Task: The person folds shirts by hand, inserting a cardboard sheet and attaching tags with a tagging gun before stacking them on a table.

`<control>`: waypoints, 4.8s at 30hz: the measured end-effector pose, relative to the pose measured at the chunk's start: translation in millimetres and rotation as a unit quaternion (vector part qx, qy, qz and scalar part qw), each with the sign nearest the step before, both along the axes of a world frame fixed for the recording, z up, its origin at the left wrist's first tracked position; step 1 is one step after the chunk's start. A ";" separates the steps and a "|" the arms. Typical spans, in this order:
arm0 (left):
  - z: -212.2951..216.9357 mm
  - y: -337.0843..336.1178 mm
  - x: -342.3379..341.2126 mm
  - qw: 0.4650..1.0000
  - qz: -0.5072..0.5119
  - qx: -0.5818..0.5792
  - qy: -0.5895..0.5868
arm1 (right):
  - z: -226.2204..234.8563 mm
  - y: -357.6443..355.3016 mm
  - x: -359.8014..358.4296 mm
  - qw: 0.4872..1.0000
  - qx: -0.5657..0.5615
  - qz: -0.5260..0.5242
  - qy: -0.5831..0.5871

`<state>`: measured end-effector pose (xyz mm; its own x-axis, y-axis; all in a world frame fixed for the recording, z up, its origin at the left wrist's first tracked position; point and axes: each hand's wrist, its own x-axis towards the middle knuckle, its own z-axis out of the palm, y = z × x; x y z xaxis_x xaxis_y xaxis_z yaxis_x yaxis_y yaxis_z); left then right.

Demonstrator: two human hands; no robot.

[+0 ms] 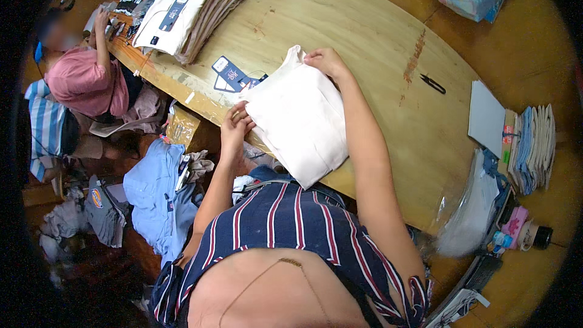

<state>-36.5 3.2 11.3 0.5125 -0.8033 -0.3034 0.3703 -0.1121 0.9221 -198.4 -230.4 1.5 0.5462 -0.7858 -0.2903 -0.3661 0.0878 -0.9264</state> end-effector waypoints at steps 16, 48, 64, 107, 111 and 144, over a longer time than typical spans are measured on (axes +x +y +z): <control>-6.6 -42.9 39.9 0.908 -0.108 0.043 -0.403 | -11.5 -1.3 -11.5 0.979 -0.185 -0.057 0.063; 1.7 -47.0 38.7 0.826 -0.056 0.180 -0.531 | 17.1 10.4 27.6 0.938 -0.257 0.003 0.233; 79.3 -61.7 77.6 0.845 -0.035 0.064 -0.530 | 71.7 2.1 43.6 0.947 -0.294 -0.021 0.129; 122.9 -271.4 292.4 0.370 -0.216 0.247 -0.869 | 12.0 -14.5 -227.9 0.727 -0.291 -0.340 0.521; 130.0 -219.9 189.3 0.372 -0.111 0.105 -0.915 | 11.2 -15.4 -287.0 0.753 -0.255 -0.234 0.560; 43.5 146.8 -343.4 0.126 -0.746 -0.539 -0.371 | -53.7 901.6 -157.3 -0.119 0.138 -0.903 0.390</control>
